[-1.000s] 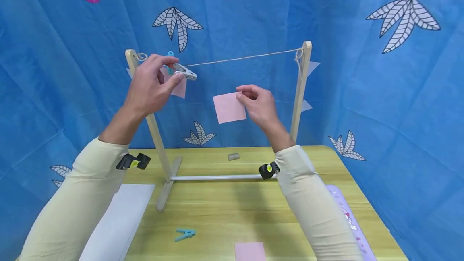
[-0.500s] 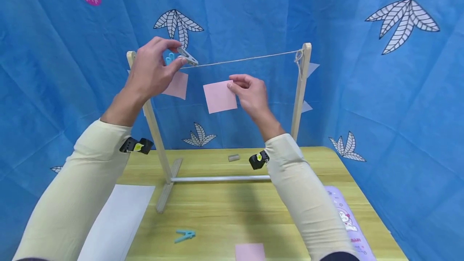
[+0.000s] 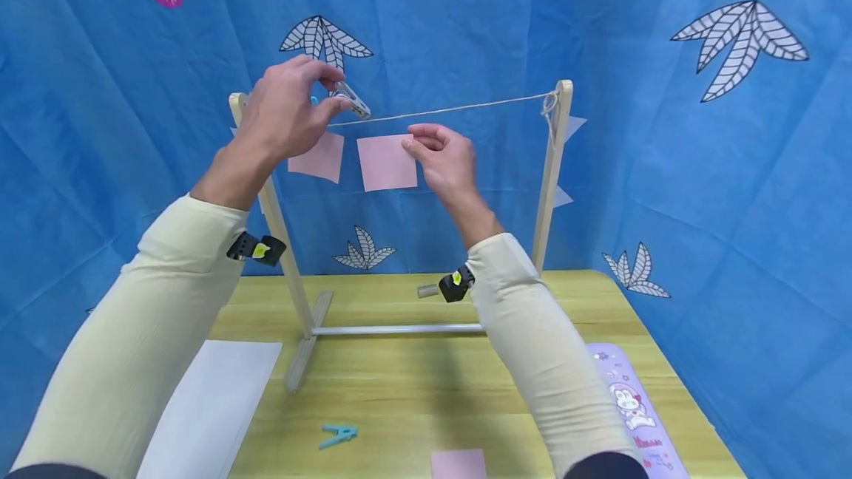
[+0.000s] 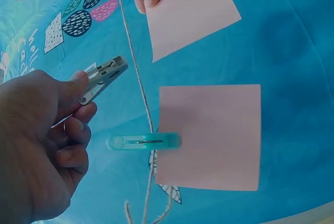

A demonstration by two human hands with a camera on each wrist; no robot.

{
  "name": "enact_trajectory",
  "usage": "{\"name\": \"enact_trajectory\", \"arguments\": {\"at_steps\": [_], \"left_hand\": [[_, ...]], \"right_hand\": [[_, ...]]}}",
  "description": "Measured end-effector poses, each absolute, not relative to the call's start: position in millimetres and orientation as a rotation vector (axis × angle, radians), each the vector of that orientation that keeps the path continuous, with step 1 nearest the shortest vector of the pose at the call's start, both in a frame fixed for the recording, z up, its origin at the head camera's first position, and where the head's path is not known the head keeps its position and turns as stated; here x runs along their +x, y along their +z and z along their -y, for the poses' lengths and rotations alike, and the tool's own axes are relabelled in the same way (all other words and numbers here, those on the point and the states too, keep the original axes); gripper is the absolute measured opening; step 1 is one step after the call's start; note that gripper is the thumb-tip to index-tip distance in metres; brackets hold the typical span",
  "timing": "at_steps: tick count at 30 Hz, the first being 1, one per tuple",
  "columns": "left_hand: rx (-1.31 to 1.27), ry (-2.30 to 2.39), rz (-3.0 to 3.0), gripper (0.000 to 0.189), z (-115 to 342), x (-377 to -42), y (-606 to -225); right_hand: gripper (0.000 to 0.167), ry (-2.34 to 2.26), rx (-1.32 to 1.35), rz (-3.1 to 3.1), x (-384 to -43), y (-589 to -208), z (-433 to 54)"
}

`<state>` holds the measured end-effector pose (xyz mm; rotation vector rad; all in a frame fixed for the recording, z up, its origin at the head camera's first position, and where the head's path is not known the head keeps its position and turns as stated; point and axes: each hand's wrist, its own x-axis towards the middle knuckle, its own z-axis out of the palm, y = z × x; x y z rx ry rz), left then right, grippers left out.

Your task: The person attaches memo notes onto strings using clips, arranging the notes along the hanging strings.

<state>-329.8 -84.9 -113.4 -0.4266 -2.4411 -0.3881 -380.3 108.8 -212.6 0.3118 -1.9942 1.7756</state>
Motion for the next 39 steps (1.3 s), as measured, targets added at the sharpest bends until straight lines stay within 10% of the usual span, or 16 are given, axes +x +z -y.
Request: {"name": "enact_trajectory", "arguments": {"at_steps": [39], "left_hand": [[-0.512,-0.121,2.515,0.029,65.8,-328.5,-97.7]], "right_hand": [[0.025,1.849,0.369,1.919,-381.8,-203.2,-95.7]]}}
